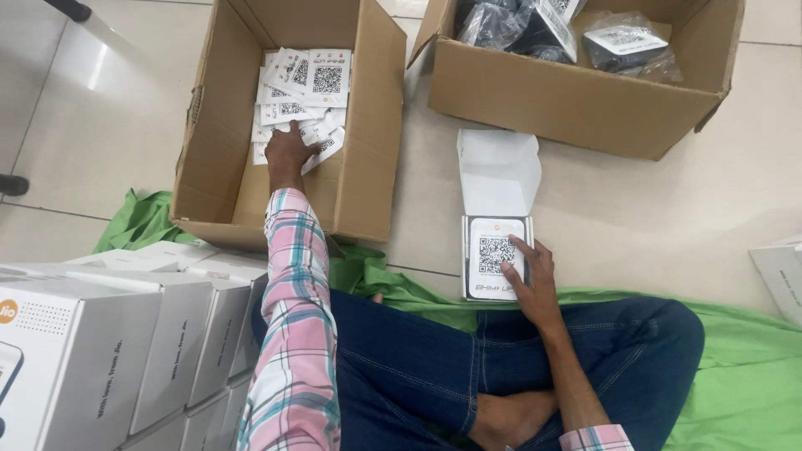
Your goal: The person packs electronic items into boxes and applies stickers.
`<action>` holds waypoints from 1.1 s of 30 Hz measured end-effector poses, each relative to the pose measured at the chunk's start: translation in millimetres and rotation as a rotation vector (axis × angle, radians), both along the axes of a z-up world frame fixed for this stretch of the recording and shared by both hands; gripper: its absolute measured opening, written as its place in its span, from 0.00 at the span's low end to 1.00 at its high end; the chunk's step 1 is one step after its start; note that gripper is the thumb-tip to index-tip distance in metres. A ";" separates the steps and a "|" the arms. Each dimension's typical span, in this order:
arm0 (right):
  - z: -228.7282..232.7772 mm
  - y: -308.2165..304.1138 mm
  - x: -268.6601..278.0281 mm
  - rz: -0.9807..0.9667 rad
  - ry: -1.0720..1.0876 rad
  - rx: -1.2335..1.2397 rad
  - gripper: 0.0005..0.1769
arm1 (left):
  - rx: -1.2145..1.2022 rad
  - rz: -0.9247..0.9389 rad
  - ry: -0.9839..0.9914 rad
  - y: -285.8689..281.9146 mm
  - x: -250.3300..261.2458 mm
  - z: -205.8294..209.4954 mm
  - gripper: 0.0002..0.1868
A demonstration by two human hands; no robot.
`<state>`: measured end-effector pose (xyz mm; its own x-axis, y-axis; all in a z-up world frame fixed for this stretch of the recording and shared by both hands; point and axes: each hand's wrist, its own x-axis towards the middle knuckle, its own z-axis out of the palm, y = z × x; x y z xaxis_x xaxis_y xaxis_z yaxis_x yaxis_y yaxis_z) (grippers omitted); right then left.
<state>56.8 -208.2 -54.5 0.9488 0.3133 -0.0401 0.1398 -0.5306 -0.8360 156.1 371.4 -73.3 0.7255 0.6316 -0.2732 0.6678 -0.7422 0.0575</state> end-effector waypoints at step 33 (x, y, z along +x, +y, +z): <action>5.2 1.5 2.4 0.012 0.046 0.026 0.31 | -1.310 0.148 -1.531 -189.3 -121.0 225.4 0.17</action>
